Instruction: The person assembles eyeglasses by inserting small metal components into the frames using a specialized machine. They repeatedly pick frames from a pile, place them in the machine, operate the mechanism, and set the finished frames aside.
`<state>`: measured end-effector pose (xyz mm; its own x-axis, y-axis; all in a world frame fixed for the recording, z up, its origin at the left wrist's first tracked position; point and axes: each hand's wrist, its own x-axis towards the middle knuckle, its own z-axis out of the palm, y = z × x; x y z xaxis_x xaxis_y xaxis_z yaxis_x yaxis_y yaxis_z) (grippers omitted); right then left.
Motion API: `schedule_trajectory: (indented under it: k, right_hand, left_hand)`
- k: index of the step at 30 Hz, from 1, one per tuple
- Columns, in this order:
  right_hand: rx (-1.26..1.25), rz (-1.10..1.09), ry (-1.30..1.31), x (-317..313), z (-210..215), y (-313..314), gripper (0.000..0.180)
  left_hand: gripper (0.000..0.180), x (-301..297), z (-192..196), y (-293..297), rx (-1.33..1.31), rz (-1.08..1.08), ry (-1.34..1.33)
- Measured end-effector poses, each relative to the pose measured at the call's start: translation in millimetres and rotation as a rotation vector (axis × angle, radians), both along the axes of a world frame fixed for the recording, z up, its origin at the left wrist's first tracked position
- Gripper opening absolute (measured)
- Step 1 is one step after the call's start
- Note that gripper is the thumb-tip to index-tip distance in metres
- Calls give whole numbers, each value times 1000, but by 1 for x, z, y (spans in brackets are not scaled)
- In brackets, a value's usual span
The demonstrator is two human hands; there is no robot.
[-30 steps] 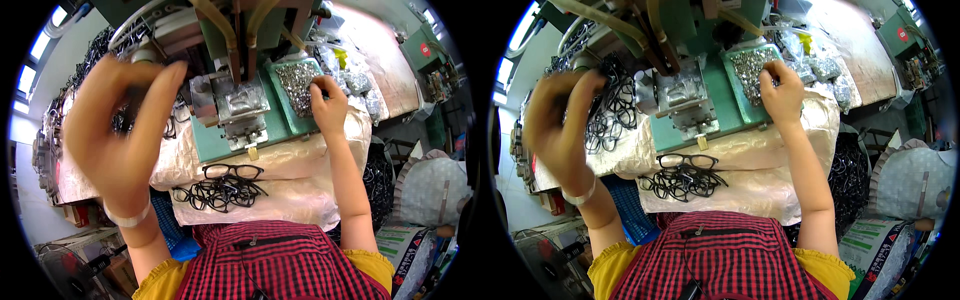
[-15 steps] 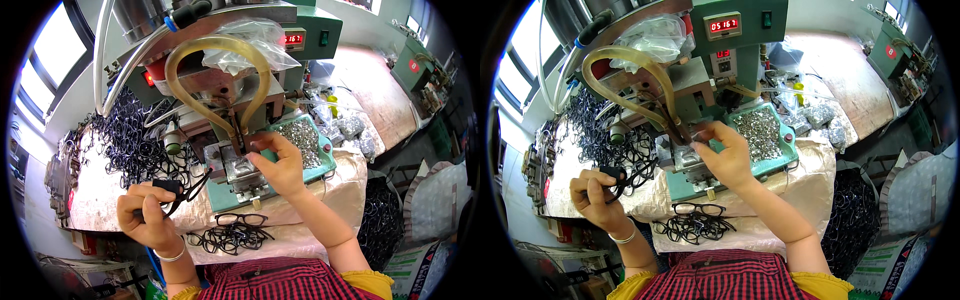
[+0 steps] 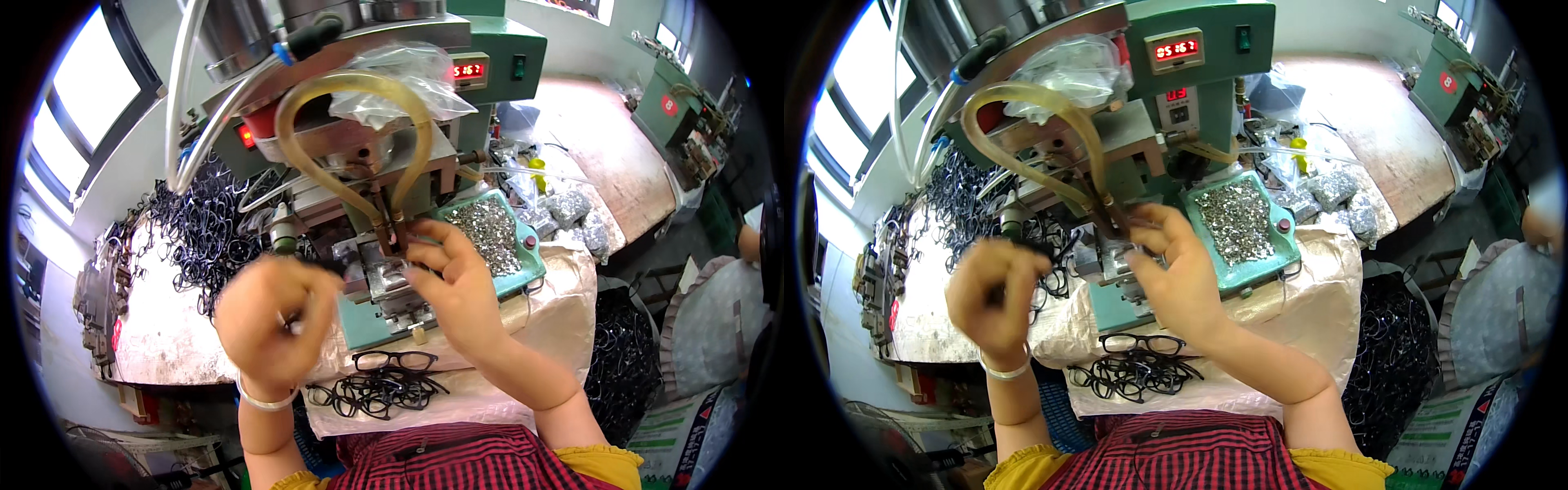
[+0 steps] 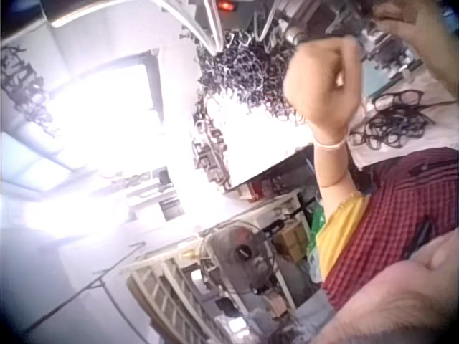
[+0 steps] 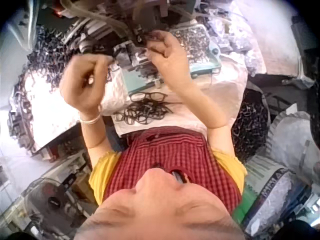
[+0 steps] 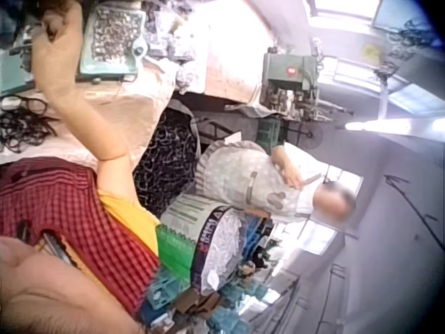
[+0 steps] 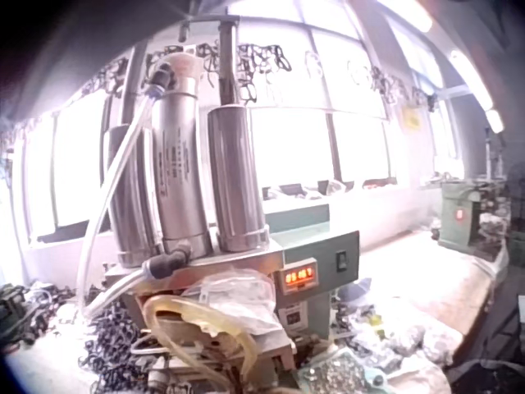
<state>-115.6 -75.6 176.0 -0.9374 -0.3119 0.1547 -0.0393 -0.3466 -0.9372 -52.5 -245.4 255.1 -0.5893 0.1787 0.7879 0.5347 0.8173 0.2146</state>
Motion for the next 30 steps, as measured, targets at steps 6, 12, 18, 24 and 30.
schedule_trajectory:
  k: [6, 12, 18, 24, 30]
  right_hand:
    - [383, -68, 312, -40, -23, 34, 46]
    - [391, -650, 290, -91, -79, 105, 38]
    - [1149, -618, 713, -37, -90, 115, 19]
    - [1134, -697, 835, -50, -111, 110, 12]
    - [984, -723, 861, -68, -104, 83, 3]
  left_hand:
    - [32, 5, -46, 35, -463, -404, -24]
    - [30, 1, -44, 43, -463, -420, -9]
    - [31, 8, -64, 40, -332, -366, -24]
    - [41, 60, -141, 13, 340, -230, -50]
    - [26, 85, -244, 76, -451, -210, -877]
